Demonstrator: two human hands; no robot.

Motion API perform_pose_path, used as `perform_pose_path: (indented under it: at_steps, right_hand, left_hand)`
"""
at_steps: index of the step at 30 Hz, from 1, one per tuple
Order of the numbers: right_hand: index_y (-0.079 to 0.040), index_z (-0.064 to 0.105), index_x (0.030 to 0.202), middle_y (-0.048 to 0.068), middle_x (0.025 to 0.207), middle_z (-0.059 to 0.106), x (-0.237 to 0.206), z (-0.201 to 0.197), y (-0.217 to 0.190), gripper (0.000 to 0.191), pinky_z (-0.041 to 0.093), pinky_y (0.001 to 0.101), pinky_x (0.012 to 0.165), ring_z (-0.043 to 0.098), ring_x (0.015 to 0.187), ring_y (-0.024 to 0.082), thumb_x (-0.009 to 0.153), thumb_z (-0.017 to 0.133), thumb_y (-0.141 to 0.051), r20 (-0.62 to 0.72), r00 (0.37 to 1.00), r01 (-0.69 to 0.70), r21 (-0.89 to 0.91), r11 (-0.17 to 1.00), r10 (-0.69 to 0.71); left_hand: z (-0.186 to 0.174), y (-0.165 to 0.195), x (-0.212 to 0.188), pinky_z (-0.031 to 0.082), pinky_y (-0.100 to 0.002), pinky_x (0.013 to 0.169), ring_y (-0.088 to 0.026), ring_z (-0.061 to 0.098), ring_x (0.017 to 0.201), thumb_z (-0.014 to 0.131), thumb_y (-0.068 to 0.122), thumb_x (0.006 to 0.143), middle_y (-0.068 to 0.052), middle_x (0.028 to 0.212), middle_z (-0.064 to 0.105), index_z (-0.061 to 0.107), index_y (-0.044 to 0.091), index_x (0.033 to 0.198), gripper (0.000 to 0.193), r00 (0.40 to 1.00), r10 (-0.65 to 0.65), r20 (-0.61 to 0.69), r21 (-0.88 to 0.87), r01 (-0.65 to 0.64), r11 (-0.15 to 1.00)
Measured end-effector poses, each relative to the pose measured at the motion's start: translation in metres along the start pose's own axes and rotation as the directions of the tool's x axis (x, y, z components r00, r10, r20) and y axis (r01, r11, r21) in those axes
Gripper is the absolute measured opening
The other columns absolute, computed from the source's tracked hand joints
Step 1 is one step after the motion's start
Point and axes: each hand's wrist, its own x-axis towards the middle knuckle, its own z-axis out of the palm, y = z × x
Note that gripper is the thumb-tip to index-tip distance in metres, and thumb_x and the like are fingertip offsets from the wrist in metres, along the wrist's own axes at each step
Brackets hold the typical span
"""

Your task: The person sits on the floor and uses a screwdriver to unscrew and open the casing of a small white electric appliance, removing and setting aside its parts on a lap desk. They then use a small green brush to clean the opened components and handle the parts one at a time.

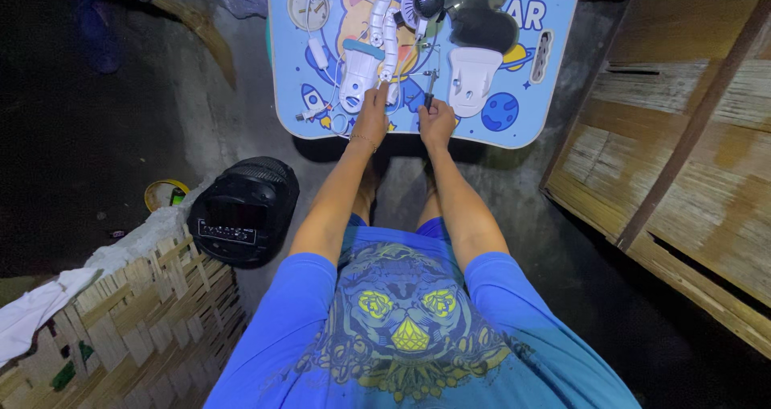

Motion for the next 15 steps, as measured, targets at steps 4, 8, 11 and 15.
perform_pose_path:
  at_steps: [4,8,11,15]
  right_hand:
    - [-0.001,0.072,0.103,0.013,0.091,0.070,0.002,0.001,-0.002,0.030,0.055,0.0362,0.081,0.070,0.084,0.025,0.081,0.082,-0.017,0.031,0.996,-0.088,0.016,0.996,0.088]
    - [-0.001,0.072,0.106,0.013,0.091,0.070,-0.001,-0.002,-0.005,0.030,0.056,0.0367,0.081,0.070,0.085,0.026,0.082,0.082,-0.016,0.034,0.999,-0.025,0.032,0.999,0.024]
    - [-0.001,0.069,0.110,0.013,0.093,0.070,-0.002,-0.004,-0.007,0.034,0.057,0.0360,0.081,0.071,0.085,0.024,0.082,0.081,-0.015,0.051,0.999,-0.023,0.085,0.996,0.019]
    - [0.001,0.068,0.114,0.016,0.096,0.068,-0.002,-0.007,-0.013,0.038,0.057,0.0369,0.080,0.071,0.086,0.026,0.081,0.081,-0.014,0.026,0.999,-0.033,0.024,0.999,0.032]
  left_hand:
    - [-0.006,0.004,-0.007,0.051,-0.045,0.098,-0.041,0.057,0.116,0.070,-0.009,0.078,-0.020,0.128,0.048,0.041,0.004,0.150,0.078,0.998,-0.044,0.044,-0.042,0.046,0.998]
    - [-0.013,0.008,-0.011,0.050,-0.045,0.098,-0.041,0.057,0.116,0.072,-0.005,0.081,-0.019,0.127,0.050,0.045,0.005,0.146,0.071,1.000,0.013,0.020,-0.050,-0.012,0.999]
    - [-0.016,0.010,-0.011,0.051,-0.045,0.099,-0.039,0.058,0.117,0.070,-0.004,0.087,-0.017,0.128,0.053,0.050,0.008,0.145,0.062,0.998,0.048,-0.034,0.014,-0.047,0.999]
    - [-0.024,0.012,-0.017,0.050,-0.046,0.099,-0.039,0.057,0.117,0.066,-0.006,0.082,-0.018,0.130,0.054,0.053,0.006,0.142,0.063,0.997,0.060,-0.058,0.074,-0.056,0.996]
